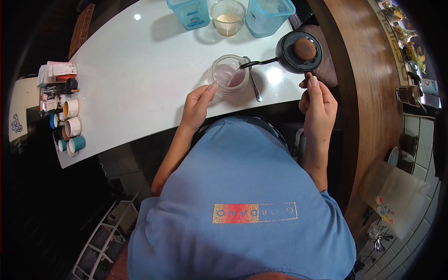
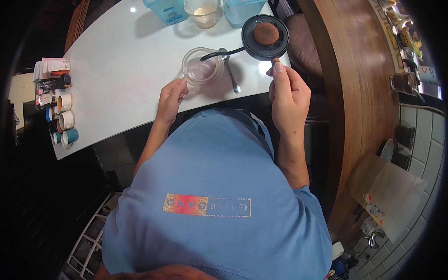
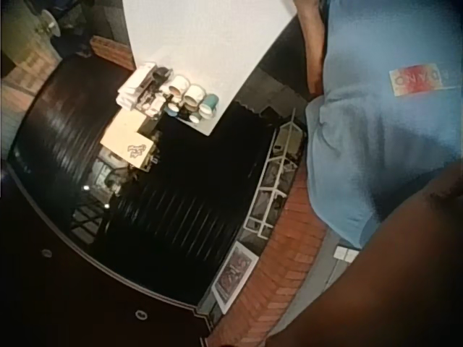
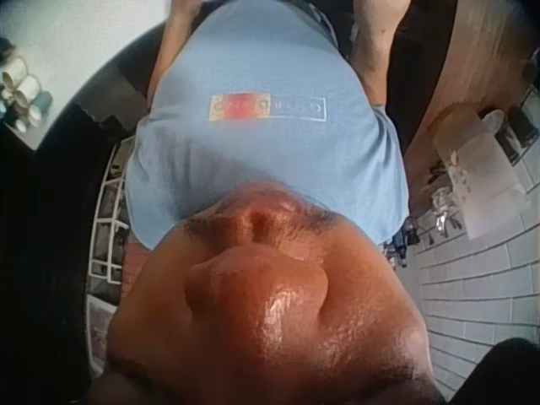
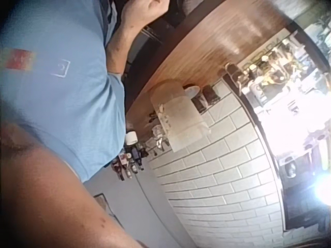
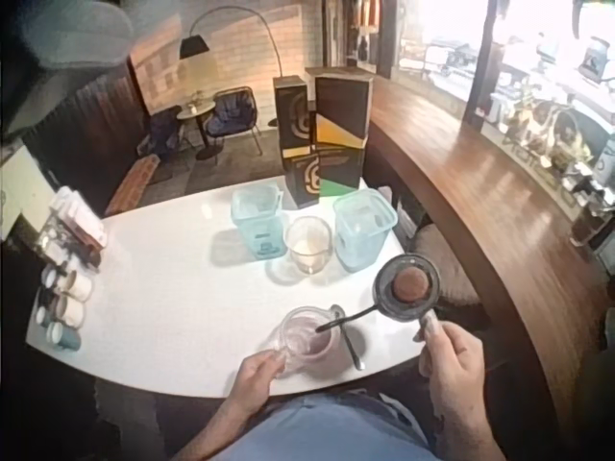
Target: The person picks up several cups from different tables, places them onto a tray, carries the tray to a kitchen area, and then unloads the cups onto a counter.
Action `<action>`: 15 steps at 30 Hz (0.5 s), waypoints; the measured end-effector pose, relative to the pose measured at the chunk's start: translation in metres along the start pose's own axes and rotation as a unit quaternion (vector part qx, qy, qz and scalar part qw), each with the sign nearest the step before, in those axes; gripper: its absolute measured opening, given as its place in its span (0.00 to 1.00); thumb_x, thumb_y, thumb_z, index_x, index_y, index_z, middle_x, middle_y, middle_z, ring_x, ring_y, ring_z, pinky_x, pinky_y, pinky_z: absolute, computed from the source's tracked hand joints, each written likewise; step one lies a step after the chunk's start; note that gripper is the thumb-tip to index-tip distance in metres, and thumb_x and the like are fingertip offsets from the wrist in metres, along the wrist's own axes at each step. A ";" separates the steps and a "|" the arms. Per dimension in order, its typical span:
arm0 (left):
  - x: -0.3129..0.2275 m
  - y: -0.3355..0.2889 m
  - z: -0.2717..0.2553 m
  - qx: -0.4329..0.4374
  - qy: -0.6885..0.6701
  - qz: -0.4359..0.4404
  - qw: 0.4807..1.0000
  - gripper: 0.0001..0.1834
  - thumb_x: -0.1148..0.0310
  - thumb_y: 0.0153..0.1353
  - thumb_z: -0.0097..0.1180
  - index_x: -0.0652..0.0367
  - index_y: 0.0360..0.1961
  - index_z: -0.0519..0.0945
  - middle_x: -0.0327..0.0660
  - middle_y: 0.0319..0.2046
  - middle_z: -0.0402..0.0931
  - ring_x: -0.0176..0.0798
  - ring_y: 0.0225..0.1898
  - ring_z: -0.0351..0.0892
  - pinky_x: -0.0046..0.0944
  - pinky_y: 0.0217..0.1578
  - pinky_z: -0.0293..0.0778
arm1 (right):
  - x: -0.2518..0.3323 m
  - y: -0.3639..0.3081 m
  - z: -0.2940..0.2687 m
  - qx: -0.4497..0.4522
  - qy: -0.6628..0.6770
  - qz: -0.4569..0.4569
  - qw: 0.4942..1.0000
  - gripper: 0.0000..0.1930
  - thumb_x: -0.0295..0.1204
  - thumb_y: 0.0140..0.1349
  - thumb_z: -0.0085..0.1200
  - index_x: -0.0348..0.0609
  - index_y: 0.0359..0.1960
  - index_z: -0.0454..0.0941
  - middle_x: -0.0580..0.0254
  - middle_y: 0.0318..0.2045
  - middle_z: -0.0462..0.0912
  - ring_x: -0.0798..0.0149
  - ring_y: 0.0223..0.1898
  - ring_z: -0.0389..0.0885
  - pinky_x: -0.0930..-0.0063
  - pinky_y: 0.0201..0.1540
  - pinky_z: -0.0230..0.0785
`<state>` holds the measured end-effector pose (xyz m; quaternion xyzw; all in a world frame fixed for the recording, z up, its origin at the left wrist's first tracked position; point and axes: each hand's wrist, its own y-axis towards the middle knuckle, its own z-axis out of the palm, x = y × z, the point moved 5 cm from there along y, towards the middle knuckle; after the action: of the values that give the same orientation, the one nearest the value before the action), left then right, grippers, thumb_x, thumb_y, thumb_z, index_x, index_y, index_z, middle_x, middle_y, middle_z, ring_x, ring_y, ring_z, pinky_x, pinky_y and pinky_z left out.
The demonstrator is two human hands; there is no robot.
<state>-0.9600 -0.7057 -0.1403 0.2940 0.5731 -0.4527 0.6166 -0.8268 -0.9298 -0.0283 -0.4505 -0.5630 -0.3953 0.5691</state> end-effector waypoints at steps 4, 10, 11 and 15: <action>-0.011 -0.004 -0.004 -0.034 0.040 0.020 0.998 0.17 0.64 0.66 0.51 0.63 0.22 0.73 0.26 0.19 0.62 0.21 0.25 0.56 0.27 0.25 0.54 | 0.000 -0.001 -0.001 -0.007 -0.002 -0.001 1.000 0.17 0.37 0.68 0.48 0.32 0.31 0.77 0.76 0.14 0.65 0.83 0.16 0.58 0.85 0.19 0.46; -0.012 -0.011 -0.007 -0.032 0.063 0.014 0.997 0.18 0.64 0.66 0.51 0.62 0.20 0.73 0.25 0.17 0.60 0.21 0.23 0.54 0.27 0.23 0.53 | 0.000 -0.001 -0.005 -0.017 -0.019 -0.008 1.000 0.18 0.38 0.68 0.48 0.33 0.30 0.77 0.75 0.14 0.65 0.82 0.16 0.58 0.84 0.19 0.46; -0.006 -0.012 -0.008 -0.028 0.040 0.002 0.999 0.18 0.64 0.66 0.51 0.61 0.19 0.72 0.25 0.17 0.59 0.21 0.22 0.53 0.27 0.23 0.52 | 0.000 -0.002 -0.004 -0.016 -0.018 -0.008 1.000 0.18 0.38 0.68 0.48 0.33 0.30 0.77 0.75 0.14 0.65 0.82 0.16 0.58 0.84 0.19 0.46; 0.000 -0.015 -0.001 -0.008 -0.037 -0.042 0.998 0.19 0.63 0.66 0.49 0.57 0.17 0.68 0.25 0.16 0.55 0.22 0.21 0.50 0.28 0.22 0.50 | 0.000 -0.002 -0.005 -0.025 -0.027 -0.012 0.999 0.18 0.38 0.68 0.48 0.33 0.30 0.77 0.75 0.14 0.65 0.82 0.16 0.58 0.85 0.19 0.46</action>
<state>-0.9738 -0.7109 -0.1378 0.2481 0.5648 -0.4843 0.6204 -0.8269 -0.9349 -0.0283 -0.4681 -0.5733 -0.4038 0.5377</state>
